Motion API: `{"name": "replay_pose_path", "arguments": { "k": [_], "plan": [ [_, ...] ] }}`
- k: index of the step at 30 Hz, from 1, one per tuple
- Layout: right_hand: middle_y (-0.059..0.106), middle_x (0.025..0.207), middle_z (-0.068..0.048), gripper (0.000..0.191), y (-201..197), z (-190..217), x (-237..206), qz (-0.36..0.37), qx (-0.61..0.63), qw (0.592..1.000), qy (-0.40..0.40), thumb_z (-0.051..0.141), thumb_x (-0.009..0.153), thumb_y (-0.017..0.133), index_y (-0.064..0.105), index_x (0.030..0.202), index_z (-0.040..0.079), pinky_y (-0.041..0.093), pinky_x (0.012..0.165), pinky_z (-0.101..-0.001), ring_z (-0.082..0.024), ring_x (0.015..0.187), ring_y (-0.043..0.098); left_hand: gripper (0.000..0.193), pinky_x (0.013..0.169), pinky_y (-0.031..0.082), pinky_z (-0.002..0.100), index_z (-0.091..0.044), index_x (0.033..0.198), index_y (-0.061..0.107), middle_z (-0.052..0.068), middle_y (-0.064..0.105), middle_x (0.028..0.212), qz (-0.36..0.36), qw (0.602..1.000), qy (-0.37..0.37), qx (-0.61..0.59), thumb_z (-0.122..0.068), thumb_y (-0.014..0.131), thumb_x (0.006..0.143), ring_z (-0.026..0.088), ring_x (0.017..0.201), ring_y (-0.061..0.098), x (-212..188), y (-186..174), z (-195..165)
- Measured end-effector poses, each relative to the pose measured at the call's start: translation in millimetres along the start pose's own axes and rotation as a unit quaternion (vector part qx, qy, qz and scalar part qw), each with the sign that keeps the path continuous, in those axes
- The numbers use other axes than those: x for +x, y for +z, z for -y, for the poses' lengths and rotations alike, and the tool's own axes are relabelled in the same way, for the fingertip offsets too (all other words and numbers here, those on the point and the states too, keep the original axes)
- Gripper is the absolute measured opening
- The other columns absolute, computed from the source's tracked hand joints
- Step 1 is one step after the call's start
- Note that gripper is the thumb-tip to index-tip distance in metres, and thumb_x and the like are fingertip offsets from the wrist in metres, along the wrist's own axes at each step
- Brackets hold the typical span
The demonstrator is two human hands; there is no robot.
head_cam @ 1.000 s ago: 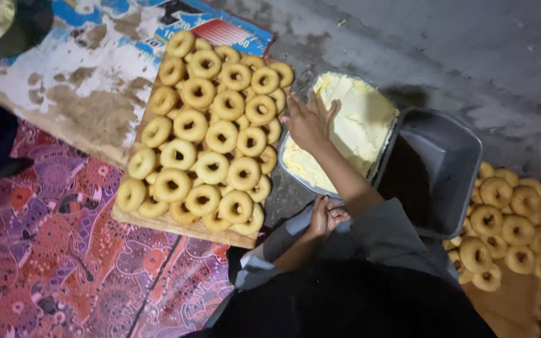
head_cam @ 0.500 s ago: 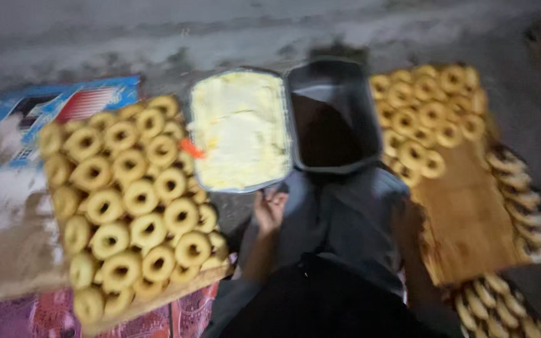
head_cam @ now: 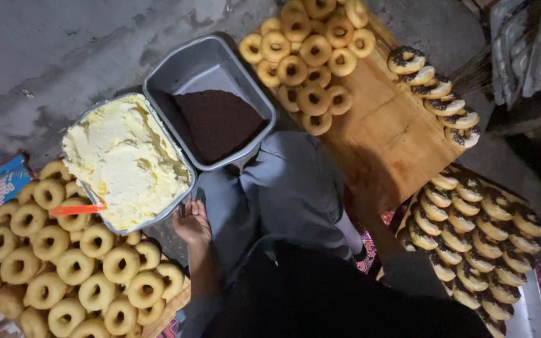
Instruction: The person picks donuts from a wooden tray, splits them open, and fills them with a white cream using a spatula. After filling, the donuts are dipped into a container of dark crumbs and placed on a separate wooden board.
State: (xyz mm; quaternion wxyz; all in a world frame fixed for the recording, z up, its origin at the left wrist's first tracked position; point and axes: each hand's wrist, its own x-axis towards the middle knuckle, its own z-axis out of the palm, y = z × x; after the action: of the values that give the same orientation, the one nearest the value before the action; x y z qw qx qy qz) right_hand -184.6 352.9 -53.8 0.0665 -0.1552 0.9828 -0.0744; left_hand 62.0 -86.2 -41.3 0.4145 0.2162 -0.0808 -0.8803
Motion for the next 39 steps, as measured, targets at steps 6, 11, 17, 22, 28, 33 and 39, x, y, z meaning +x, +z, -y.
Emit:
{"name": "replay_pose_path", "arguments": {
  "k": [6,11,17,22,28,33,39],
  "plan": [
    [0.052,0.135,-0.028,0.05,4.0,21.0,20.2,-0.008,-0.041,0.999,0.002,0.033,0.095,0.059,0.061,0.133,0.0,0.035,0.103,-0.057,-0.05,0.125,0.047,0.036,0.102,0.056,0.05,-0.001,0.113,0.064,0.024,0.071,0.108,-0.073,0.997,0.0,-0.008,-0.033,0.055,0.099,0.033,0.093,0.07,0.8,11.1,3.3],
    [0.049,0.14,-0.032,0.056,-1.2,13.0,23.0,0.064,-0.056,0.996,-0.035,0.035,0.094,0.058,0.059,0.136,-0.001,0.031,0.107,-0.0603,-0.054,0.13,0.042,0.021,0.101,0.056,0.051,-0.008,0.103,0.064,0.022,0.071,0.102,-0.024,0.999,0.016,-0.024,-0.028,0.059,0.102,0.03,0.082,0.065,-3.5,16.4,2.5],
    [0.044,0.147,-0.036,0.063,-7.4,0.6,18.0,0.079,-0.107,0.991,-0.028,0.038,0.093,0.057,0.056,0.14,-0.004,0.027,0.111,-0.0641,-0.059,0.136,0.037,0.021,0.099,0.058,0.052,-0.01,0.102,0.063,0.019,0.069,0.092,-0.049,0.998,0.023,-0.02,-0.031,0.059,0.1,0.03,0.079,0.065,-2.6,23.7,11.4],
    [0.035,0.155,-0.042,0.079,-10.4,-4.3,15.1,-0.058,-0.124,0.988,-0.069,0.046,0.091,0.058,0.047,0.144,-0.011,0.026,0.109,-0.0682,-0.067,0.136,0.033,0.025,0.097,0.058,0.054,-0.012,0.112,0.058,0.017,0.069,0.092,-0.07,0.996,0.03,-0.037,-0.036,0.058,0.104,0.034,0.089,0.07,-0.6,30.2,24.0],
    [0.038,0.157,-0.033,0.063,-21.3,-11.1,20.4,0.005,-0.245,0.957,-0.156,0.039,0.099,0.051,0.041,0.157,0.018,0.019,0.111,-0.077,-0.067,0.137,0.03,0.024,0.096,0.058,0.053,-0.018,0.114,0.057,0.014,0.07,0.096,-0.056,0.996,0.029,-0.066,-0.037,0.057,0.1,0.034,0.091,0.069,7.8,40.0,42.6],
    [0.037,0.163,-0.03,0.064,-23.4,-11.0,-0.4,-0.026,-0.232,0.96,-0.157,0.046,0.096,0.056,0.045,0.149,0.012,0.012,0.121,-0.0721,-0.063,0.147,0.025,0.025,0.098,0.059,0.05,-0.01,0.113,0.056,0.014,0.07,0.108,-0.102,0.994,0.04,-0.024,-0.031,0.059,0.1,0.032,0.096,0.069,-2.2,26.8,50.0],
    [0.035,0.157,-0.037,0.089,-11.4,-3.0,-33.1,-0.104,-0.04,0.991,-0.074,0.05,0.091,0.061,0.037,0.155,-0.007,0.014,0.117,-0.0643,-0.057,0.143,0.026,0.023,0.106,0.046,0.053,-0.01,0.117,0.058,0.02,0.061,0.123,0.065,0.745,0.208,0.631,-0.021,0.06,0.097,0.039,0.118,0.056,-34.3,32.9,73.7]
  ]
}}
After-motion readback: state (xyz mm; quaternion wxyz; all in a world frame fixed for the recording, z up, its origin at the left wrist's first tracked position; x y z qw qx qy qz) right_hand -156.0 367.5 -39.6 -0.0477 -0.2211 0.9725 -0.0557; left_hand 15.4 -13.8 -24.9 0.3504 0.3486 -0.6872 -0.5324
